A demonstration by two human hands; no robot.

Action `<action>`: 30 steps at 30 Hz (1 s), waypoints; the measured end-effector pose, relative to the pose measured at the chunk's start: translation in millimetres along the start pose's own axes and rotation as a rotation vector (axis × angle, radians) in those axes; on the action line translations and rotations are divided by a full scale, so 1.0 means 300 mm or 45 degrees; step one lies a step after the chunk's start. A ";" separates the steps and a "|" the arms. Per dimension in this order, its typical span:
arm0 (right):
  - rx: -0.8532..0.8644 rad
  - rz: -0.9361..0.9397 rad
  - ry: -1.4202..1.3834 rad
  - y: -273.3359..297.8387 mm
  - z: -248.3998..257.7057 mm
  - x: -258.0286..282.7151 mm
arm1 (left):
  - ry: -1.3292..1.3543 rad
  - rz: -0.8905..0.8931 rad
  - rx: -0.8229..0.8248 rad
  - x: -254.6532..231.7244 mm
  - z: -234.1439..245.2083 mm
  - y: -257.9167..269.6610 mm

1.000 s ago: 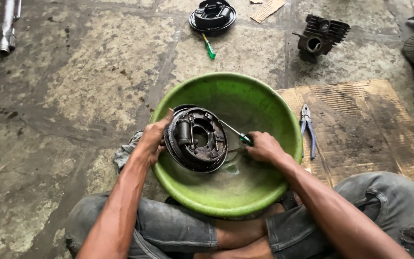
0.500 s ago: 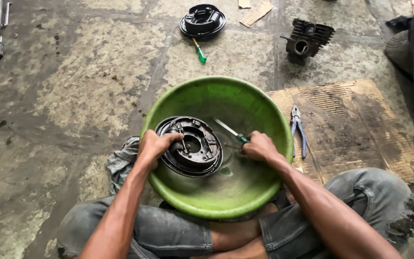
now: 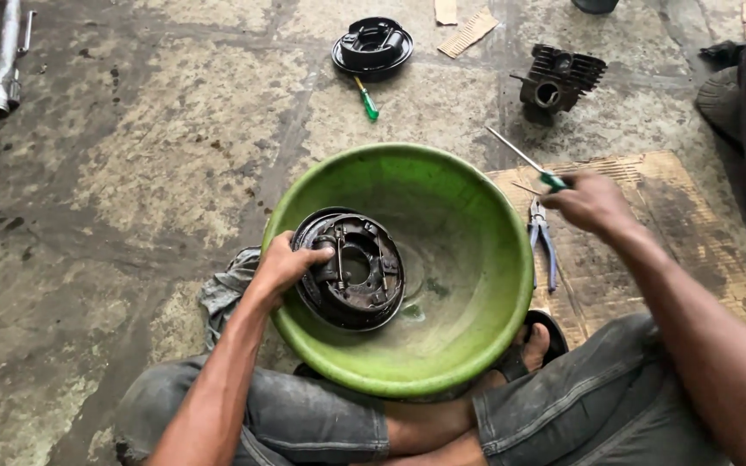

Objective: The person is repairing and assembling a drum brake component inside a green bowl on a workshop floor.

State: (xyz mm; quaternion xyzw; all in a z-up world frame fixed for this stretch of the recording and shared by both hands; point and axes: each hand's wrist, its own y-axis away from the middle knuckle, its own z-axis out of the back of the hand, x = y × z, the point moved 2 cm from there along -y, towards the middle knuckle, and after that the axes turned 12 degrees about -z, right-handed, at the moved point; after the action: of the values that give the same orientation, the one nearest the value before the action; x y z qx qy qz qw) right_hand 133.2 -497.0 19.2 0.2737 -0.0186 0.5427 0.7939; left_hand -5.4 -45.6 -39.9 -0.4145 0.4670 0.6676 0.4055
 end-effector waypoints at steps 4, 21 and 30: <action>0.023 -0.081 0.119 -0.217 -0.006 -0.240 | -0.045 -0.022 -0.002 0.005 0.002 -0.002; 0.014 -0.385 0.800 -0.365 -0.171 -0.300 | -0.272 0.016 -0.019 -0.008 -0.007 0.003; -0.010 -0.053 0.665 -0.169 -0.218 -0.098 | -0.134 0.017 -0.024 -0.014 -0.010 0.016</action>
State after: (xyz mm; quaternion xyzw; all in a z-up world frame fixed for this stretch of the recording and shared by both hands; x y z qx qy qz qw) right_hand 147.9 -505.8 -67.0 0.1217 0.1904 0.5784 0.7838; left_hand -8.0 -50.4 -35.2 -0.3793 0.4416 0.6956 0.4211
